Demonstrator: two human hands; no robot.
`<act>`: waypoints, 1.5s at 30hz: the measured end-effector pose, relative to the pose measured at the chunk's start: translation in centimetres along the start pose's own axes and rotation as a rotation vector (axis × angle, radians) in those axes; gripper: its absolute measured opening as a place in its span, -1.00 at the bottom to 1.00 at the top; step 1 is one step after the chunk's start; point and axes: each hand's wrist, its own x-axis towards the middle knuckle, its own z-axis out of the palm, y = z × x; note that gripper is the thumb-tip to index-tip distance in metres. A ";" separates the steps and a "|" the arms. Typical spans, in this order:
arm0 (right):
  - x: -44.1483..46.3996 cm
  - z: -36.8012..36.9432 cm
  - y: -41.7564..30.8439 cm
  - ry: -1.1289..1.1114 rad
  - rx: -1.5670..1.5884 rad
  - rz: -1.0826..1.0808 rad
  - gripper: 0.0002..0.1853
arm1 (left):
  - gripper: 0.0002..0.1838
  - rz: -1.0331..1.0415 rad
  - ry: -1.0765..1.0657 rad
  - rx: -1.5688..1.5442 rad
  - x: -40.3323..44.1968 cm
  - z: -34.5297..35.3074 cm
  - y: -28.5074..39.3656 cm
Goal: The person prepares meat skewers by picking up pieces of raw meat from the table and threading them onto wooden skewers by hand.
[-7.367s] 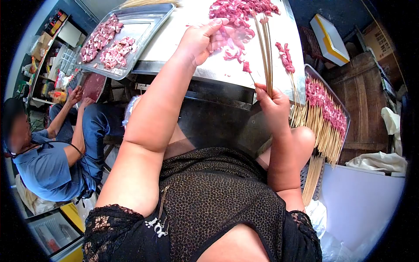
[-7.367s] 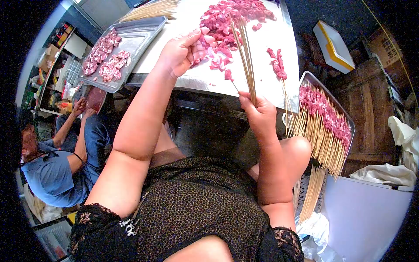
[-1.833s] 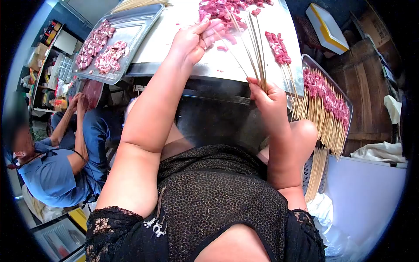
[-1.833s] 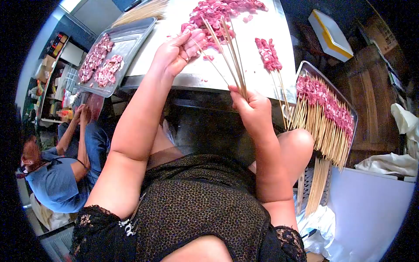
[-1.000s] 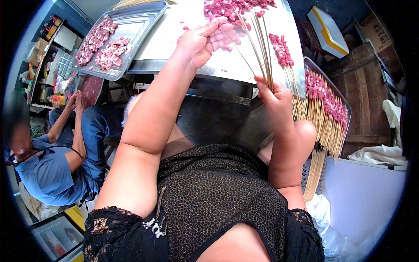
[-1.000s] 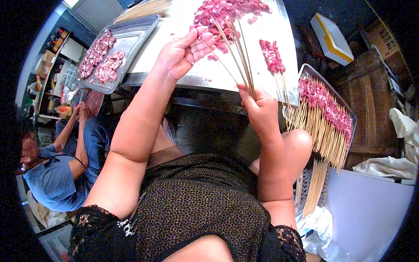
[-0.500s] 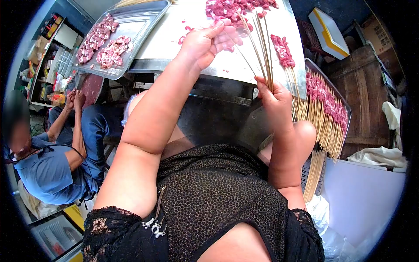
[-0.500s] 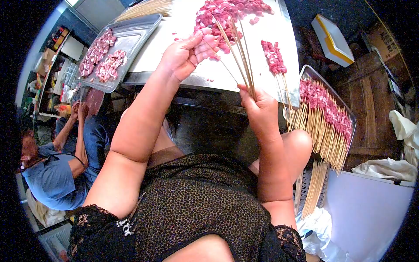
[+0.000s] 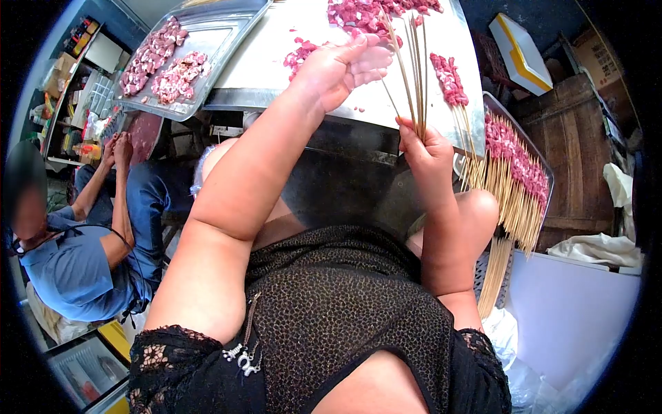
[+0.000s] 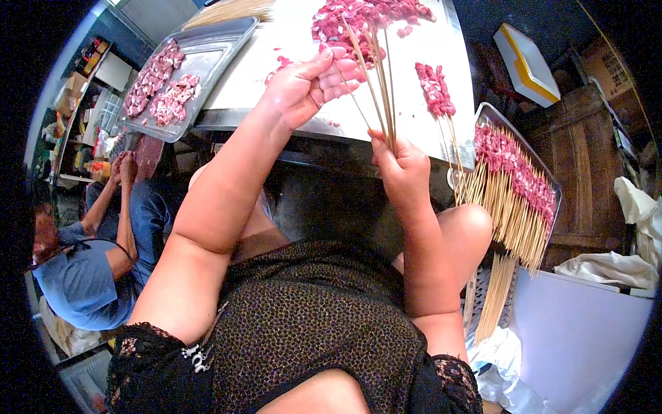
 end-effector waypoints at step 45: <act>-0.2 0.3 1.5 -0.036 0.128 0.029 -0.80 | -0.71 0.168 0.040 0.137 -0.2 -0.1 0.6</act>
